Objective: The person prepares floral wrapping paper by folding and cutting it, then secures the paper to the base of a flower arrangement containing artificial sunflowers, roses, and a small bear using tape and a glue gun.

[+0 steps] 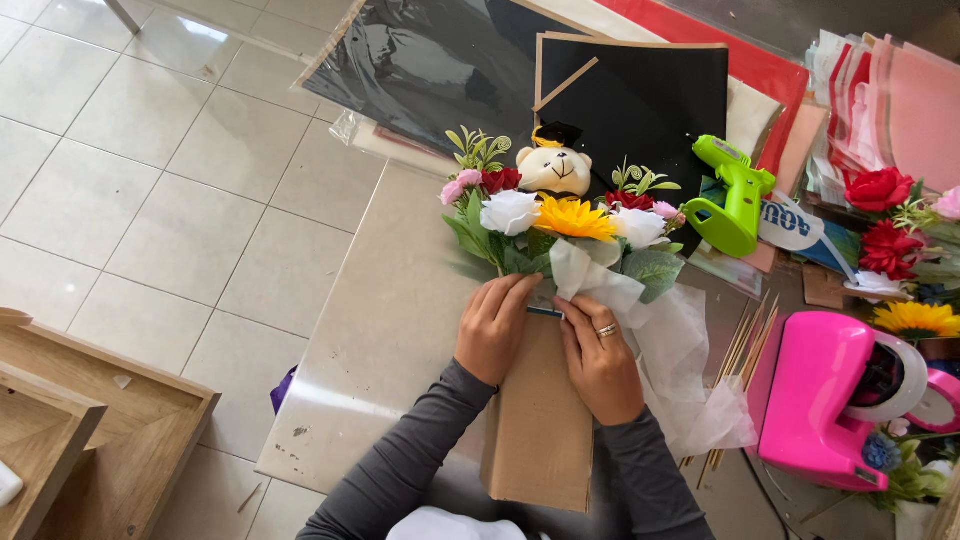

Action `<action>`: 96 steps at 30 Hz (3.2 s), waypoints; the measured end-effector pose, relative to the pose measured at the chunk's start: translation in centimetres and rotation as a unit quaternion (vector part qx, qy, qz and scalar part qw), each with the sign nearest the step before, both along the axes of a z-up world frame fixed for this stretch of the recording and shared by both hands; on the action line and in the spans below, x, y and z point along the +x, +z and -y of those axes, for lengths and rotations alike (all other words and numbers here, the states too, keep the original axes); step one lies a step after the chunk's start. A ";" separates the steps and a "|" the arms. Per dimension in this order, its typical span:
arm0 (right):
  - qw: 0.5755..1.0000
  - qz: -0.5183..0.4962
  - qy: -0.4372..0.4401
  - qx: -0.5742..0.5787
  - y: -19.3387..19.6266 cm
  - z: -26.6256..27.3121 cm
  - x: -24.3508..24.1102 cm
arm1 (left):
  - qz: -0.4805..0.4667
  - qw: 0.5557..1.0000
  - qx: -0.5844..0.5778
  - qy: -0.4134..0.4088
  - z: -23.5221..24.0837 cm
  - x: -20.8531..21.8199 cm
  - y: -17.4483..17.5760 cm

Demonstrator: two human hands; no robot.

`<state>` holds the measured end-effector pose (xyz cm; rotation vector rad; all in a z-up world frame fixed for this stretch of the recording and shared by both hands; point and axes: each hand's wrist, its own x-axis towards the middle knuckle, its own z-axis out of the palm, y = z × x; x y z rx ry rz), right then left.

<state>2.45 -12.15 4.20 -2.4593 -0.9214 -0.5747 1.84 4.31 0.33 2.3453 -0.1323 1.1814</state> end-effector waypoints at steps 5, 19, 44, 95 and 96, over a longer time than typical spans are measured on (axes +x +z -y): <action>0.999 0.033 -0.009 -0.001 -0.1 0.2 0.0 | -0.025 0.999 0.030 -0.025 -0.3 0.1 -0.1; 0.956 0.136 -0.194 0.172 0.3 4.6 -3.4 | -0.221 0.919 -0.325 0.029 0.3 -1.8 -0.7; 0.831 -0.319 -0.455 -0.020 -9.0 21.2 31.2 | -0.398 0.859 -0.321 0.014 -0.3 -1.6 -2.5; 0.889 -0.368 -0.271 -0.016 -0.4 16.2 5.4 | -0.459 0.791 -0.404 -0.005 -0.4 -1.9 1.1; 0.899 -0.329 -0.285 -0.043 -2.6 16.5 5.4 | -0.438 0.805 -0.400 -0.002 -0.4 -2.0 0.9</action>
